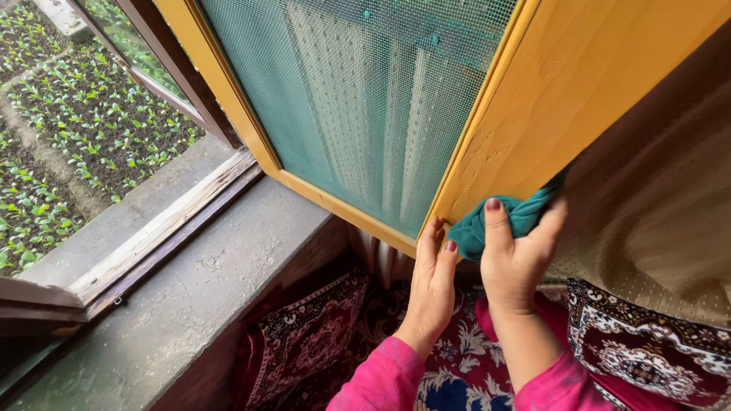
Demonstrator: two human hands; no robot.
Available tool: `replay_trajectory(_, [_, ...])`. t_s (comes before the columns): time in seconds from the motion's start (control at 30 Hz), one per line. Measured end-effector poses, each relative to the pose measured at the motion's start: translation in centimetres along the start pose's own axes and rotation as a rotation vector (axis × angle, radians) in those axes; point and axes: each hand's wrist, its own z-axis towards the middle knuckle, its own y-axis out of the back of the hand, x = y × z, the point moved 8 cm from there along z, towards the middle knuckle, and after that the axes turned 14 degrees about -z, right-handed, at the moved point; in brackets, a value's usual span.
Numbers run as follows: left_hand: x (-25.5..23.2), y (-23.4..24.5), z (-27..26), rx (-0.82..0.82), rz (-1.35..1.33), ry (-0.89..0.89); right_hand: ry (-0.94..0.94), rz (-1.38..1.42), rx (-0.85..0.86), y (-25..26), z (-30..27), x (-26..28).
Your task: The person wipes the wooden window frame, a mesh screen, and the glass panes using a green cloth. The person moves from the lower frame to the upper sections, cleaning the screen and then the glass panes.
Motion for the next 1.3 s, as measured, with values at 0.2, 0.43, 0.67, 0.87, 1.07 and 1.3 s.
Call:
replay_trajectory(0.2, [1.5, 1.3, 0.5, 0.007, -0.129, 0.023, -0.046, -0.141, -0.043, -2.1, -3.2, -3.4])
replay_trajectory(0.43, [2.7, 2.1, 1.1, 0.013, -0.043, -0.065, -0.183, -0.202, -0.005, -5.3, -8.9, -12.6])
replay_trajectory(0.67, [2.3, 2.2, 0.8, 0.035, 0.067, -0.129, -0.199, -0.303, 0.076, -7.5, -13.9, -20.3])
replay_trajectory(0.87, [2.2, 2.0, 1.1, 0.048, 0.015, -0.099, -0.339, -0.284, 0.124, -7.3, -13.6, -21.3])
replay_trajectory(1.07, [-3.7, -1.6, 0.6, 0.118, 0.123, -0.24, -0.359, -0.196, 0.059, -4.1, -7.0, -11.2])
replay_trajectory(1.3, [-14.2, -7.2, 1.3, 0.17, 0.123, -0.382, -0.056, 0.12, -0.077, -0.2, 5.5, 2.8])
